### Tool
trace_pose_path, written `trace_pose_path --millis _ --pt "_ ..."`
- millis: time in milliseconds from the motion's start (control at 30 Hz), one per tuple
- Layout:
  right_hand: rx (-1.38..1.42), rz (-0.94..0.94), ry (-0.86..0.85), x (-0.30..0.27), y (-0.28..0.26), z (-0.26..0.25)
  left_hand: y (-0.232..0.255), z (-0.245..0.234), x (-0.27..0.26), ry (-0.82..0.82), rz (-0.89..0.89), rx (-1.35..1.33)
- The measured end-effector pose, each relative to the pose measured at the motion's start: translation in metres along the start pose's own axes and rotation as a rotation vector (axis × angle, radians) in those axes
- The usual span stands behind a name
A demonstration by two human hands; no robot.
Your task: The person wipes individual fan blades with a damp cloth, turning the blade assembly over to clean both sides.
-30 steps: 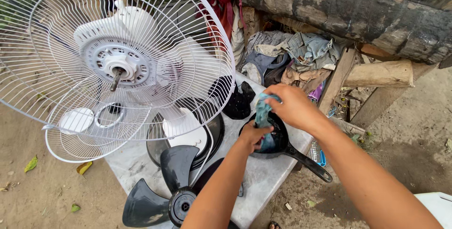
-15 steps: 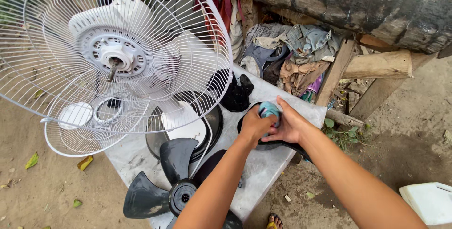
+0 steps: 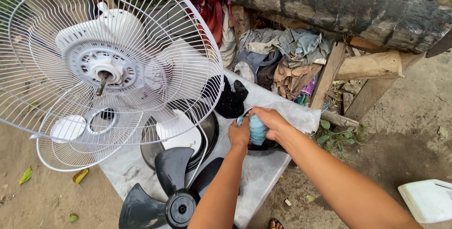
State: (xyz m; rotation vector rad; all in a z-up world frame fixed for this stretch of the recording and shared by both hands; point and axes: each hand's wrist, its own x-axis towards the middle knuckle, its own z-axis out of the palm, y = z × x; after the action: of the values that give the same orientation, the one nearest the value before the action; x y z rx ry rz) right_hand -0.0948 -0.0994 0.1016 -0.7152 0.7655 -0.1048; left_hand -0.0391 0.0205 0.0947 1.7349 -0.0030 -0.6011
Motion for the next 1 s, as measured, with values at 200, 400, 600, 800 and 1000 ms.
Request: trace_pose_path --millis 200,400,600,800,1000 --pt "0.400 0.226 0.037 0.007 -0.005 0.002 0.021 -0.006 0.001 -0.341 -0.489 -0.504" --pt "0.392 0.124 -0.033 -0.026 -0.008 0.010 0.020 0.006 0.008 -0.289 -0.377 -0.910" --pt "0.128 0.233 0.201 -0.064 -0.018 0.018 0.032 0.010 -0.027 -0.015 0.443 -0.323" --pt "0.442 -0.155 -0.021 -0.027 0.011 0.013 0.035 0.022 -0.035 0.102 0.327 -0.521" --pt "0.227 -0.518 -0.028 -0.056 0.005 0.032 -0.012 0.028 0.018 -0.085 -0.268 -0.976"
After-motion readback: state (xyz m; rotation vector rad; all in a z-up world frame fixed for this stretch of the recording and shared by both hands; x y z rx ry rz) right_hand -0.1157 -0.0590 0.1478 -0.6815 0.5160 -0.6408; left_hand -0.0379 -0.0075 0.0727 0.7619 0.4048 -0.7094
